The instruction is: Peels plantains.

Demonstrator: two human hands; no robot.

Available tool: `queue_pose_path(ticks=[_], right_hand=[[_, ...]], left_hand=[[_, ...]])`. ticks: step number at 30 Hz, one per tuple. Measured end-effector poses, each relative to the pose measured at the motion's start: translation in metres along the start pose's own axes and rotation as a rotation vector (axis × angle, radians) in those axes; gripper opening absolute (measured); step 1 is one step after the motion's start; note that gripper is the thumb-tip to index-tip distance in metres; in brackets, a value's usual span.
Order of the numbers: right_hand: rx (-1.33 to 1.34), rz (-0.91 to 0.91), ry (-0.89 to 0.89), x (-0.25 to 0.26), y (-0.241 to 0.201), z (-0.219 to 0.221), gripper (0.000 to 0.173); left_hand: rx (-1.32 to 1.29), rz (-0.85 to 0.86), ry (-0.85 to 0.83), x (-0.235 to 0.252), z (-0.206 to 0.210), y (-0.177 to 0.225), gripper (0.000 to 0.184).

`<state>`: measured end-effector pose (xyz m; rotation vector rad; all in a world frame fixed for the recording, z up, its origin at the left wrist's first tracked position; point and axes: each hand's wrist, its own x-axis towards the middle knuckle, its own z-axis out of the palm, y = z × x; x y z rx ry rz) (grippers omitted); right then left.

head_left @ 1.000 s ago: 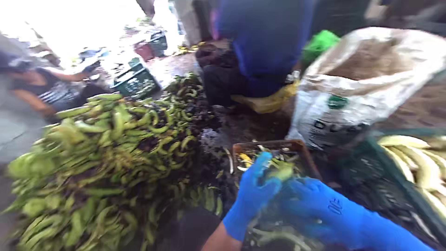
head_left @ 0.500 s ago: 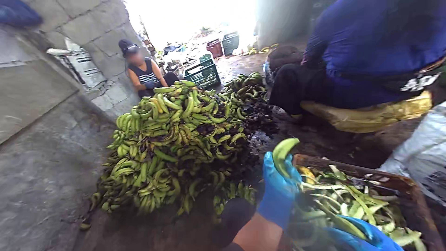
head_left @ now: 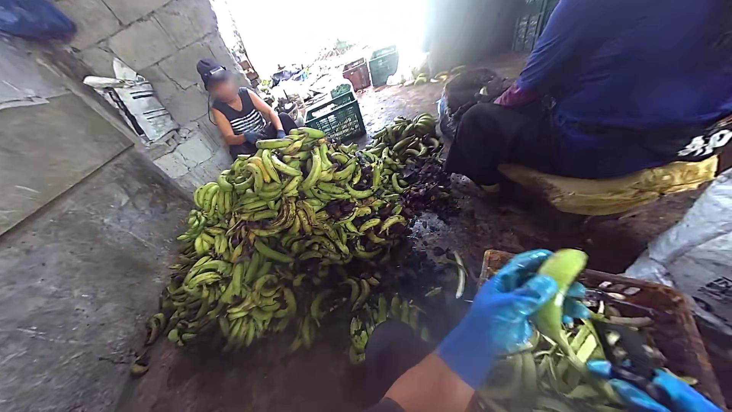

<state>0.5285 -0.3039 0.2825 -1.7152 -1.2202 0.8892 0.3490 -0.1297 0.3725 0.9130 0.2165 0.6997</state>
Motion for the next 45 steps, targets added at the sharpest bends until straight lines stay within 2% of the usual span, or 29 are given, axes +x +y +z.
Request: queue_pose_path(ticks=[2,4,5,7,10,17,21,25,28,39,45], right_hand=[[0.364,-0.011,0.154,-0.004,-0.019,-0.002,0.04],[0.556,-0.038,0.21,-0.004,-0.025,-0.008,0.034],[0.653,-0.092,0.173,-0.003,-0.02,-0.012,0.031],[0.878,-0.23,0.002,0.001,-0.007,-0.016,0.037],[1.081,-0.359,-0.171,0.002,-0.016,-0.009,0.041],[1.046,-0.334,0.013,0.004,-0.026,0.009,0.035],[0.952,-0.347,0.089,0.008,-0.025,0.014,0.033],[0.919,-0.284,0.078,0.004,-0.031,0.017,0.029],[0.942,-0.277,0.038,0.005,-0.015,0.017,0.03],[0.909,-0.268,0.027,0.004,-0.015,0.016,0.03],[0.856,-0.219,0.077,-0.001,-0.031,0.019,0.026]], left_hand=[[0.095,-0.055,-0.1,0.001,0.0,-0.021,0.058],[0.216,-0.123,-0.121,-0.003,0.01,-0.026,0.059],[0.253,-0.136,-0.143,-0.004,0.012,-0.028,0.061],[0.305,-0.14,-0.186,-0.005,0.013,-0.032,0.06],[0.418,-0.14,-0.265,-0.009,0.018,-0.029,0.056],[0.686,-0.121,-0.367,-0.006,0.008,-0.04,0.061],[0.681,-0.11,-0.345,-0.006,0.01,-0.041,0.067],[0.761,-0.214,-0.358,-0.007,0.012,-0.03,0.066],[0.832,-0.289,-0.358,-0.008,0.014,-0.027,0.066],[0.908,-0.328,-0.369,-0.006,0.014,-0.028,0.067],[0.929,-0.356,-0.394,-0.005,0.01,-0.027,0.071]])
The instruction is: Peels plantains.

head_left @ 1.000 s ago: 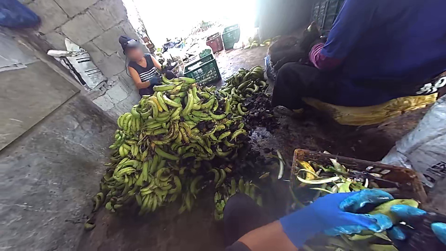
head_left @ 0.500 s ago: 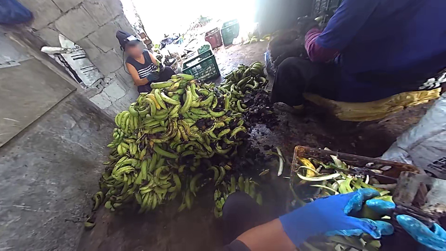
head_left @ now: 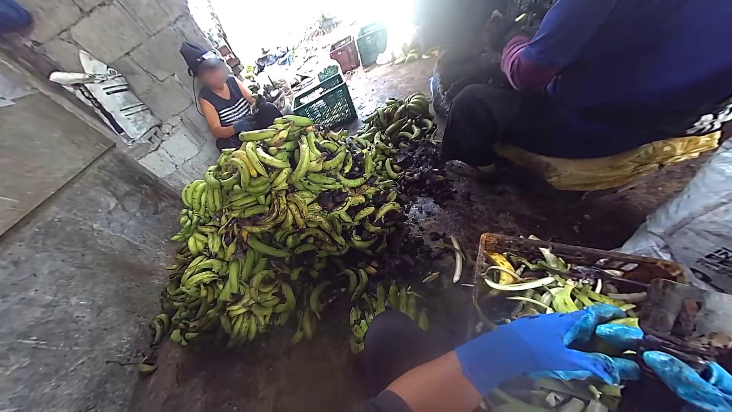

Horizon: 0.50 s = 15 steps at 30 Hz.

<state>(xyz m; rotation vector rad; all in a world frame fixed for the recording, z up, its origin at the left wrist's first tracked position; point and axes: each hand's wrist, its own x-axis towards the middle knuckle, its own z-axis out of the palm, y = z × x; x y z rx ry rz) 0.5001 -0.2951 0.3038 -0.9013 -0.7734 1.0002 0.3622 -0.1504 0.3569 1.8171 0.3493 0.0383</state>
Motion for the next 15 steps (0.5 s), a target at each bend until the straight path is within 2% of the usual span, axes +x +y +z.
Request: queue_pose_path(ticks=[15], right_hand=[[-0.089,0.016,-0.052,0.0,0.007,-0.007,0.024]], left_hand=[[0.121,-0.061,-0.054,-0.003,-0.006,-0.005,0.069]])
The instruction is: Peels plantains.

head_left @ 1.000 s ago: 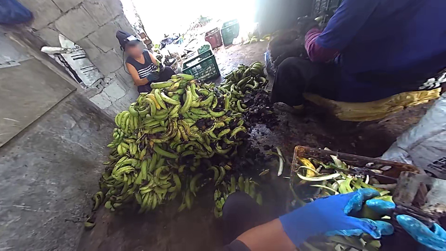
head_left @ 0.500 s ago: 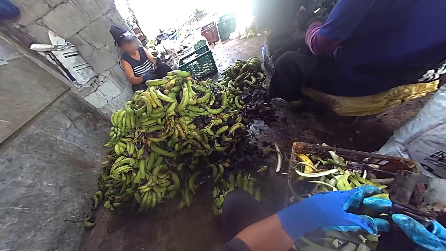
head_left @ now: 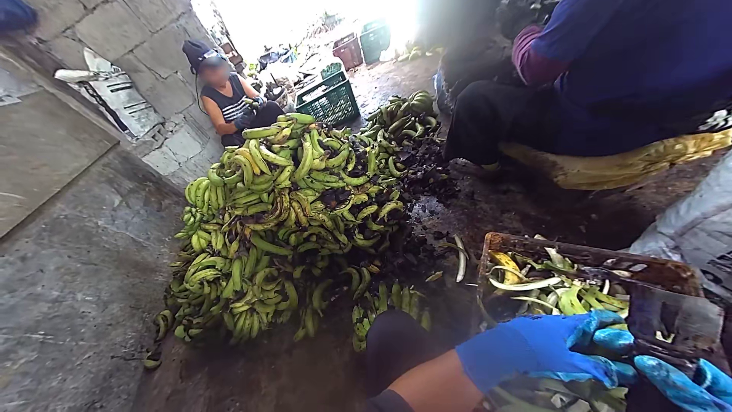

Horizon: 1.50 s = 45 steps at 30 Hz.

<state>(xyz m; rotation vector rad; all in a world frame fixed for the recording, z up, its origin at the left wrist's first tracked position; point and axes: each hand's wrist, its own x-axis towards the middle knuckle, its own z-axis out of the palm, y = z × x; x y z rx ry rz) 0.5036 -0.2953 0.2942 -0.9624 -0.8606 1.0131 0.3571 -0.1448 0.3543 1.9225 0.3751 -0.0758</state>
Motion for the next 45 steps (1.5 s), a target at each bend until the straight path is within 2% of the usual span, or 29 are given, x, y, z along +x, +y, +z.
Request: queue_pose_path(ticks=[6,16,32,39,42,45], right_hand=[[0.012,0.032,0.037,0.0,0.004,0.001,0.022],[-0.003,0.042,0.036,-0.001,0.004,0.0,0.026],[-0.019,-0.012,0.024,0.0,0.009,-0.003,0.026],[0.018,-0.037,-0.007,0.001,0.014,-0.012,0.027],[0.037,-0.059,-0.022,0.002,0.005,-0.006,0.027],[0.034,-0.1,-0.059,0.003,0.002,-0.008,0.031]], left_hand=[[0.039,-0.055,-0.006,0.0,-0.002,-0.001,0.07],[0.019,-0.046,-0.009,0.002,0.004,-0.006,0.07],[0.07,-0.053,0.002,-0.001,0.0,0.0,0.068],[0.185,-0.055,0.027,0.003,0.0,-0.002,0.066],[0.198,-0.013,0.033,0.002,-0.004,0.0,0.065],[0.238,0.071,0.121,0.002,-0.007,-0.001,0.062]])
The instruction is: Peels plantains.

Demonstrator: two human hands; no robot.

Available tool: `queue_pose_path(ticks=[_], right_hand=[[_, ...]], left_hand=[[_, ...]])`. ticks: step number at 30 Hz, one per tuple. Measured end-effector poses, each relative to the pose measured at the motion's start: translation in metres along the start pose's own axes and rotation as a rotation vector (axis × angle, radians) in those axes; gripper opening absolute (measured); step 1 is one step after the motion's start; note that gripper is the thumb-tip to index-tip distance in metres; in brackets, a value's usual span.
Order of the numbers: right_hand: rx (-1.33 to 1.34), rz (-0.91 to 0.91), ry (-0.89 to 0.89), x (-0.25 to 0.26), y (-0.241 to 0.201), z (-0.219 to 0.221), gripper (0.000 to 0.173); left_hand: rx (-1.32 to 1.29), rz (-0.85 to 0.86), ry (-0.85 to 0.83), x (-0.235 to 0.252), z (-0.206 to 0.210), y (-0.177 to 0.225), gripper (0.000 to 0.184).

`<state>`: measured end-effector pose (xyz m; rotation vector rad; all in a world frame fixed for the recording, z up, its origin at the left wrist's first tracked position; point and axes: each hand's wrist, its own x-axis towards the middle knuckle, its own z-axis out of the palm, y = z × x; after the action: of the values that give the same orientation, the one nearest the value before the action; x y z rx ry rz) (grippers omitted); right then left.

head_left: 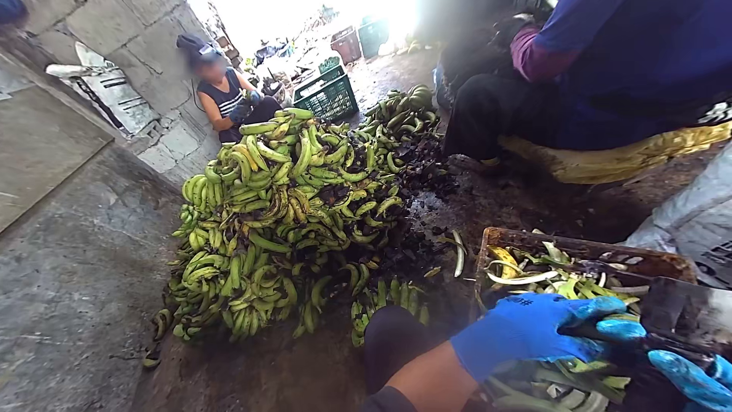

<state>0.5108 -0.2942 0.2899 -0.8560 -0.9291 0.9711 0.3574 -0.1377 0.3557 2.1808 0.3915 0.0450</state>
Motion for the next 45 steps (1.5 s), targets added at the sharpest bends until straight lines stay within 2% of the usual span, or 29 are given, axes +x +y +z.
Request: queue_pose_path(ticks=[3,5,7,9,11,13,18,21,23,25,29,30,33,34,35,36,38,39,40,42,44,45], right_hand=[[-0.015,-0.101,0.067,0.009,-0.006,0.001,0.036],[-0.026,-0.147,0.178,0.014,-0.016,-0.001,0.041],[0.001,-0.142,0.351,0.016,-0.019,-0.006,0.039],[0.041,-0.102,0.516,0.01,-0.018,-0.019,0.04],[0.024,0.008,0.642,0.005,-0.016,-0.026,0.038],[-0.021,0.163,0.679,0.004,-0.002,-0.025,0.036],[-0.293,0.613,0.525,0.024,0.062,-0.01,0.04],[-0.388,0.639,0.545,0.032,0.081,-0.031,0.045],[-0.314,0.568,0.538,0.033,0.068,-0.028,0.043],[-0.286,0.454,0.507,0.031,0.047,-0.003,0.04],[-0.438,0.34,0.457,0.015,0.013,0.056,0.044],[-0.481,0.235,0.426,0.013,0.005,0.066,0.046],[-0.586,-0.242,0.37,0.016,-0.023,0.081,0.051],[-0.632,-0.282,0.348,0.016,-0.028,0.078,0.053],[-0.708,-0.193,0.328,0.013,-0.024,0.07,0.053],[-0.771,0.043,0.274,0.007,-0.013,0.06,0.051],[-0.657,0.664,0.083,-0.004,0.019,0.04,0.046],[-0.57,0.832,0.04,-0.006,0.029,0.035,0.045],[-0.505,0.891,0.021,-0.002,0.026,0.033,0.044],[-0.391,0.754,0.034,0.008,-0.012,0.031,0.04],[-0.394,0.436,0.07,0.027,-0.049,0.012,0.036],[-0.432,0.277,0.092,0.038,-0.06,-0.004,0.035]], left_hand=[[0.126,-0.001,0.313,-0.009,-0.009,0.002,0.06],[0.119,-0.031,0.489,-0.013,-0.023,-0.011,0.057],[-0.098,0.051,0.627,-0.013,-0.024,-0.042,0.063],[-0.453,0.106,0.707,-0.018,-0.034,-0.039,0.067],[-0.689,0.049,0.819,-0.024,-0.043,-0.028,0.062],[-0.725,-0.014,0.874,-0.026,-0.043,-0.027,0.054],[-0.788,0.106,0.75,-0.017,-0.033,-0.031,0.061],[-0.768,0.032,0.737,-0.009,-0.025,-0.033,0.062],[-0.855,0.023,0.737,-0.008,-0.022,-0.036,0.058],[-0.912,0.042,0.727,-0.005,-0.021,-0.04,0.057],[-0.818,0.057,0.692,0.002,-0.002,-0.037,0.058],[-0.803,0.079,0.675,0.003,0.002,-0.034,0.059],[-0.765,0.187,0.621,0.002,0.012,-0.032,0.062],[-0.756,0.218,0.609,0.001,0.012,-0.033,0.063],[-0.749,0.237,0.601,-0.001,0.011,-0.034,0.062],[-0.764,0.254,0.583,-0.004,0.008,-0.035,0.061],[-0.928,0.292,0.517,-0.008,-0.003,-0.036,0.061],[-1.061,0.297,0.474,-0.008,-0.01,-0.037,0.063],[-1.197,0.292,0.424,-0.006,-0.018,-0.038,0.066],[-1.414,0.212,0.373,-0.006,-0.022,-0.035,0.062],[-1.477,0.101,0.401,0.001,-0.022,-0.024,0.053],[-1.465,0.099,0.399,0.007,-0.021,-0.021,0.053]])
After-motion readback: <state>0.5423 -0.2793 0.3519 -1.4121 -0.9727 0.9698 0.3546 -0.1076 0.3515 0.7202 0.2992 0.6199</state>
